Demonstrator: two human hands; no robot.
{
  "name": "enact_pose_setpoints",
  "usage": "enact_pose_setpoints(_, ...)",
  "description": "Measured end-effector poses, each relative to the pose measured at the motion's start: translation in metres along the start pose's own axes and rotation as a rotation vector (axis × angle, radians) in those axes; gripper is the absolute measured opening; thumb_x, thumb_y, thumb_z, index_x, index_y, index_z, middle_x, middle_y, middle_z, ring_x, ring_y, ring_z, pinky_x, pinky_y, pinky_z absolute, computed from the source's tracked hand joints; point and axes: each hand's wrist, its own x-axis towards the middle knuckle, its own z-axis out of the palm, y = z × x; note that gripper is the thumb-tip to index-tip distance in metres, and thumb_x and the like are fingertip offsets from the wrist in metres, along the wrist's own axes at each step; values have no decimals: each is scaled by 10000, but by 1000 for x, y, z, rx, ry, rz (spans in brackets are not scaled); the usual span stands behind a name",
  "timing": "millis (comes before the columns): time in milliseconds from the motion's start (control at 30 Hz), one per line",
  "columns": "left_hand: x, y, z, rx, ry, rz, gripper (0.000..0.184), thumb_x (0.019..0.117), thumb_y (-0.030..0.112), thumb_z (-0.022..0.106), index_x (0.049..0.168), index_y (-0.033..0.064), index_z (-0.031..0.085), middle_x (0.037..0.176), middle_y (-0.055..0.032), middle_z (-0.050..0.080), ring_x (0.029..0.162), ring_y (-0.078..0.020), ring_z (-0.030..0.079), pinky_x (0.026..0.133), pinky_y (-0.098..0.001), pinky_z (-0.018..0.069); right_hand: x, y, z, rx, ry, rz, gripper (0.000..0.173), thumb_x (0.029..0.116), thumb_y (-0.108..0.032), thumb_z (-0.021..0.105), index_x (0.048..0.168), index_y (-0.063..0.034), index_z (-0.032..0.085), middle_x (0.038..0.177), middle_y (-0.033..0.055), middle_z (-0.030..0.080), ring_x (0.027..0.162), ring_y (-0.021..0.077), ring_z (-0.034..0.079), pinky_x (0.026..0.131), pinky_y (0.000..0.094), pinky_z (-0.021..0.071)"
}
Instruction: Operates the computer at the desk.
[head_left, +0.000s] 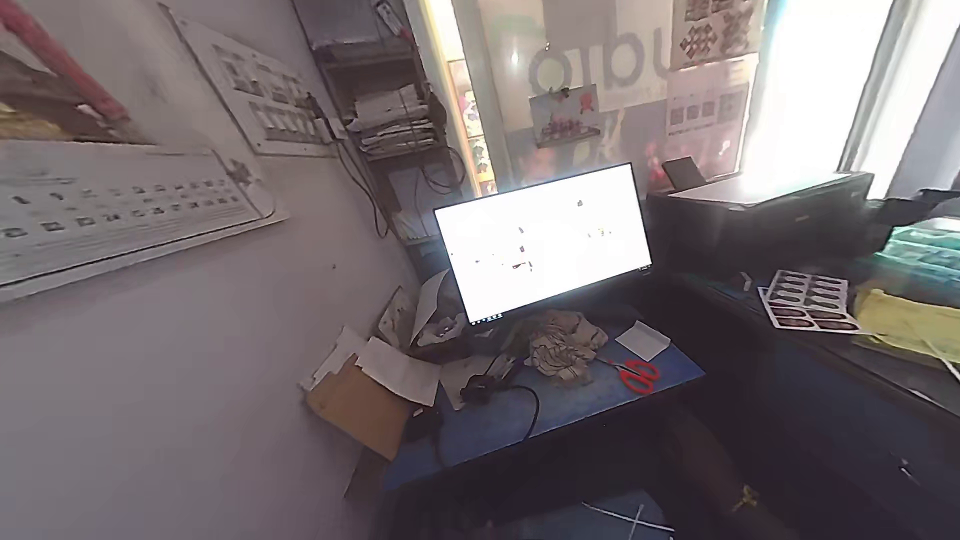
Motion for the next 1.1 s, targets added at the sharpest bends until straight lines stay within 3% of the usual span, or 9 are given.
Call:
enact_pose_setpoints(67,-3,2,-3,-86,21,-1,528,1017,432,549,1366,45,634,1609,-274,349,1488,-441,354,1202,-565,333,-1,-10,-12,17,-32,27,504,957,-343,632,1374,-60,630,1497,233,516,1393,376,506,1148,518,427)
enact_pose_setpoints(133,-7,5,-5,-139,40,5,481,1005,417,587,1381,124,651,1625,-262,329,1492,-427,355,1199,-555,346,0,-12,-15,5,-37,9,515,942,-308,645,1394,-63,611,1482,257,516,1360,407,528,1115,536,453)
enact_pose_setpoints(200,-6,7,-6,-107,14,38,464,1010,454,563,1389,202,659,1632,-228,343,1480,-427,377,1181,-578,355,2,-11,-16,-19,-67,4,549,942,-311,658,1437,-88,578,1497,272,495,1357,422,527,1106,549,459)
enact_pose_setpoints(300,-5,4,-1,10,-9,71,519,1030,543,476,1363,201,679,1565,-208,463,1418,-463,448,1148,-637,361,-2,-13,-17,-24,-60,-40,576,949,-301,651,1477,-99,542,1509,272,486,1377,421,511,1126,553,440)
enact_pose_setpoints(433,-6,4,0,18,-6,66,509,1034,518,477,1397,205,650,1581,-231,431,1408,-507,440,1123,-671,368,-7,-20,-28,-19,-102,-80,607,988,-303,572,1529,-49,464,1523,297,460,1399,455,476,1153,566,398)
enact_pose_setpoints(600,-3,-1,6,12,-1,54,503,1029,511,479,1441,253,607,1623,-193,380,1420,-500,423,1103,-657,397,-11,-17,-24,-3,-67,-90,577,982,-323,557,1501,-76,514,1526,267,476,1406,444,473,1156,570,394)
enact_pose_setpoints(700,-1,2,2,8,-58,-10,512,1037,504,477,1454,231,592,1621,-192,381,1422,-480,424,1114,-635,398,-11,-13,-21,-6,-72,-72,582,960,-317,593,1494,-95,531,1534,255,473,1414,425,470,1159,557,397)
enact_pose_setpoints(800,1,4,-2,-11,-73,-42,500,1046,462,475,1429,173,615,1617,-218,373,1430,-485,405,1144,-616,364,-13,-12,-20,-10,-34,-67,519,911,-296,666,1387,-93,633,1450,249,550,1346,424,534,1098,560,459)
enact_pose_setpoints(1100,11,9,-12,-59,-30,-147,503,1046,390,500,1423,73,601,1610,-255,365,1466,-443,389,1186,-579,340,-13,-13,-24,-10,-41,-47,491,936,-326,638,1364,-86,649,1428,242,573,1360,424,520,1129,554,428)
